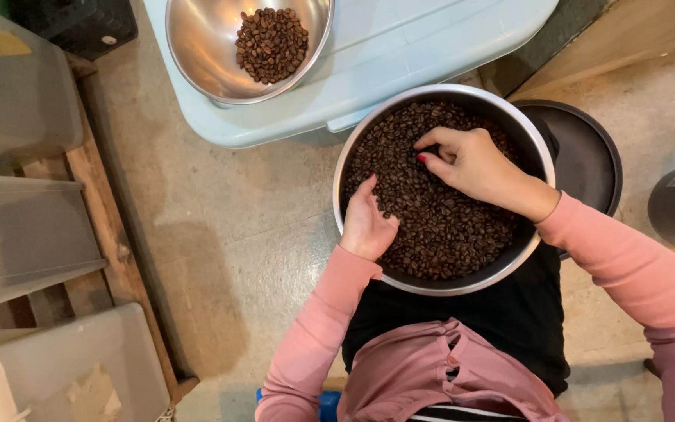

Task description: Sorting roasted coffee beans by hand to remove defects and place them in a separate bowl

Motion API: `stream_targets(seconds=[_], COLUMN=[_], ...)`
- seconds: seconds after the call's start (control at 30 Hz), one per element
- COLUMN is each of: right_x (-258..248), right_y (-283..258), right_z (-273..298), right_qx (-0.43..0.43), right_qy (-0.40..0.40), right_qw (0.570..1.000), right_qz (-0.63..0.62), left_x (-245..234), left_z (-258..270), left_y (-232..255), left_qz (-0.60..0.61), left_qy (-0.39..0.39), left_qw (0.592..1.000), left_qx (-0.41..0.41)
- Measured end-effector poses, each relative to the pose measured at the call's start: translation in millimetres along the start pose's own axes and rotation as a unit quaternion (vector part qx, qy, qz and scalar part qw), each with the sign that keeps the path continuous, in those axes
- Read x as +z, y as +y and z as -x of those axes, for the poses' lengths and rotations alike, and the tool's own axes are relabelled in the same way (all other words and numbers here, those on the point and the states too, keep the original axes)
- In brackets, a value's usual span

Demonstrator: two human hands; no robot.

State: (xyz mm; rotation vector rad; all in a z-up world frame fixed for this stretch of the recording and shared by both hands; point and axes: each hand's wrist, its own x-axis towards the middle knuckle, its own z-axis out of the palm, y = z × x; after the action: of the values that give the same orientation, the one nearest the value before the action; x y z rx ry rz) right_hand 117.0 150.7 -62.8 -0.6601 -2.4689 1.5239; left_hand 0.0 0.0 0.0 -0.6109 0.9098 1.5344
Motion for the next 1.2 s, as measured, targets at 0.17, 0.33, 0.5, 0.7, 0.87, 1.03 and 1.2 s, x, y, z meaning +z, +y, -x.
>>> stream_targets(seconds=[0.17,0.33,0.5,0.7,0.87,1.03,1.2], right_x=[-1.3,6.5,13.5,23.8,26.6,24.7,19.0], right_y=[-1.3,-7.8,-18.5,-8.2,-0.7,4.4,-8.5], right_z=[1.7,10.2,15.2,13.3,14.0,12.9,12.7], right_qx=[-0.001,0.0,-0.027,-0.059,-0.049,-0.053,-0.023], right_qy=[0.008,-0.023,-0.101,-0.099,-0.107,-0.098,-0.09], right_qw=[1.0,0.999,0.994,0.99,0.985,0.984,0.992], right_qz=[-0.014,-0.045,0.005,0.081,0.125,0.14,0.09], left_x=[-43.2,-53.4,-80.3,-85.8,-85.4,-70.7,-70.6], left_z=[-39.6,-46.5,-70.3,-73.1,-74.5,-65.6,-66.1], left_y=[-11.1,-14.6,-21.7,-22.4,-21.3,-19.0,-19.1], left_qz=[0.035,0.028,0.061,0.074,0.079,0.069,0.082], left_qy=[-0.004,-0.015,-0.021,-0.034,-0.026,-0.013,-0.012], left_qw=[0.999,0.999,0.998,0.997,0.996,0.998,0.997], left_qx=[0.004,0.004,0.009,0.017,0.01,0.003,-0.001])
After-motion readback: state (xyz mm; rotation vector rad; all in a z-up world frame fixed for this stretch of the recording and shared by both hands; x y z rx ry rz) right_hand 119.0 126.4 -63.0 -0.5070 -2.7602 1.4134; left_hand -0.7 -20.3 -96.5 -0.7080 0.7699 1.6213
